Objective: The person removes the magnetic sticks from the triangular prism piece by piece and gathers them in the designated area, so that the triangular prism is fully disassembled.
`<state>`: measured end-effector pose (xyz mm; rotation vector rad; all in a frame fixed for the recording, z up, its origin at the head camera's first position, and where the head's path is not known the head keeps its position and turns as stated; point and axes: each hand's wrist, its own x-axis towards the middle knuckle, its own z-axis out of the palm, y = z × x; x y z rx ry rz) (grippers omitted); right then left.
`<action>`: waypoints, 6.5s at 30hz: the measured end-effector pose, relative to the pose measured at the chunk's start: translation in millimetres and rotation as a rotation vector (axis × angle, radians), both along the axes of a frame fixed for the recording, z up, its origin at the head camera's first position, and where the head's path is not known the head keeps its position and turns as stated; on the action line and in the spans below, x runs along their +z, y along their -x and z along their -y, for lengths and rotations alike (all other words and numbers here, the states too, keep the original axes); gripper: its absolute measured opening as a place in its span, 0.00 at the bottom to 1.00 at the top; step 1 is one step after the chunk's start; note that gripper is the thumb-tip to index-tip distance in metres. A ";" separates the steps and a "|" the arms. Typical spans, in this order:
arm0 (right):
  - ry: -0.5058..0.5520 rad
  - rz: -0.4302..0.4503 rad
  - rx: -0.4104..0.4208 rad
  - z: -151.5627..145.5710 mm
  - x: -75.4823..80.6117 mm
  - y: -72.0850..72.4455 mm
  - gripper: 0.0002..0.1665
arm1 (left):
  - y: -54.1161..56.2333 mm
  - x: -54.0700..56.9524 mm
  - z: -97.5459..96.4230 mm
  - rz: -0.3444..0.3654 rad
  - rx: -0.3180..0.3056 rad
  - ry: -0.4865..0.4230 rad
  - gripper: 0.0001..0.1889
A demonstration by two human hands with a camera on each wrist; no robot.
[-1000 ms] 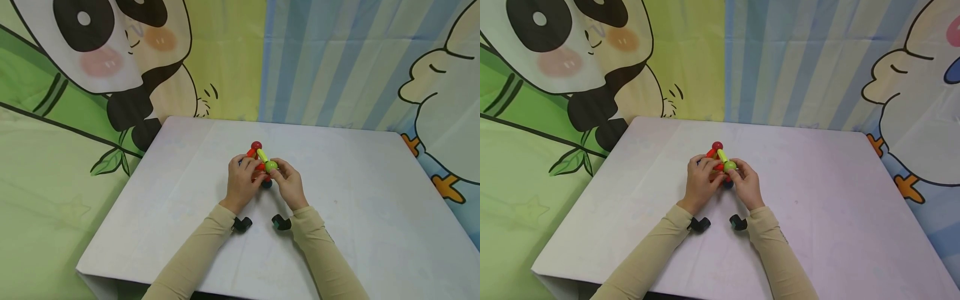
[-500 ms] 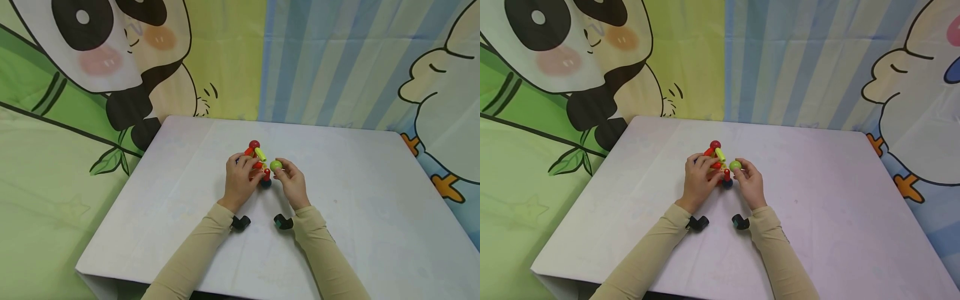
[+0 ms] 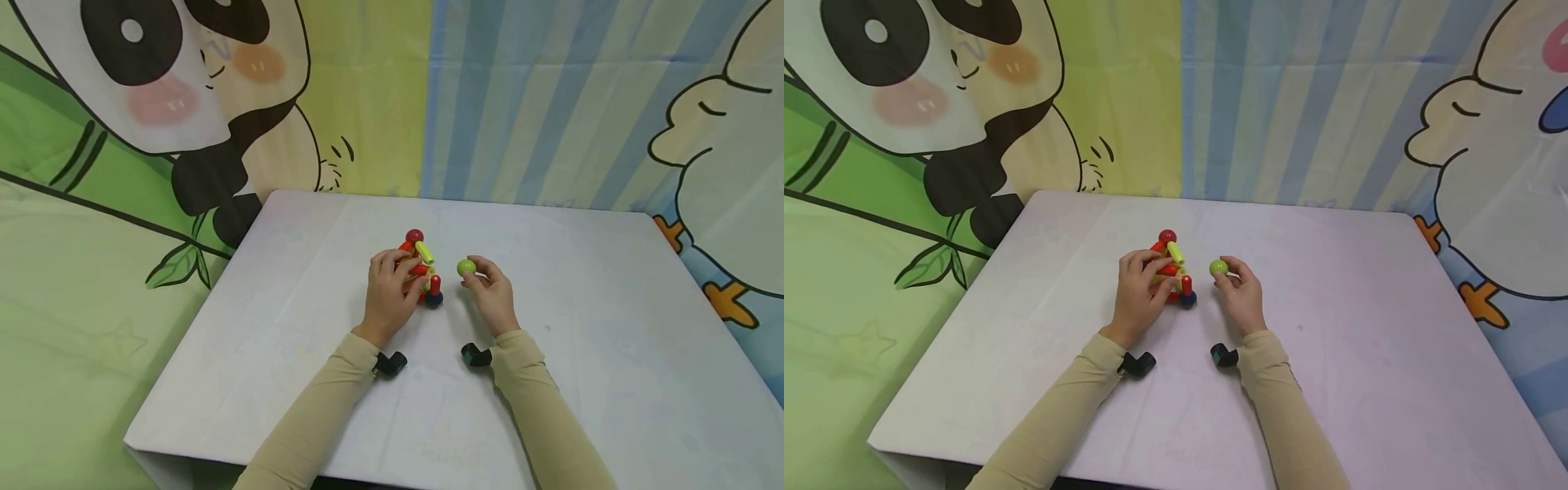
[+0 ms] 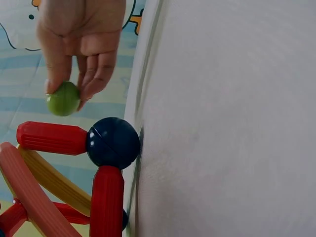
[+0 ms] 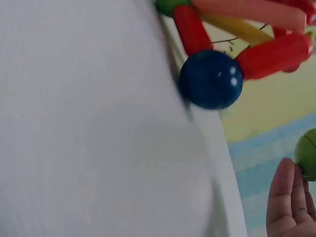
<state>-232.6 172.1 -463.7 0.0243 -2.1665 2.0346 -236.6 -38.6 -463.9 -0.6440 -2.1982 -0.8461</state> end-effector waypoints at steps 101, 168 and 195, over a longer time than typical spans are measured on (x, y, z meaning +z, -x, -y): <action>-0.383 0.040 0.126 42.4 49.4 16.8 0.22 | -24.2 26.0 4.5 0.345 -0.181 -0.554 0.16; -0.487 -0.089 0.161 13.6 36.3 29.9 0.15 | 30.8 76.9 13.6 0.643 0.066 0.288 0.20; -0.487 -0.049 0.052 -20.6 19.7 44.0 0.19 | 23.6 39.7 49.1 0.581 0.052 -0.252 0.17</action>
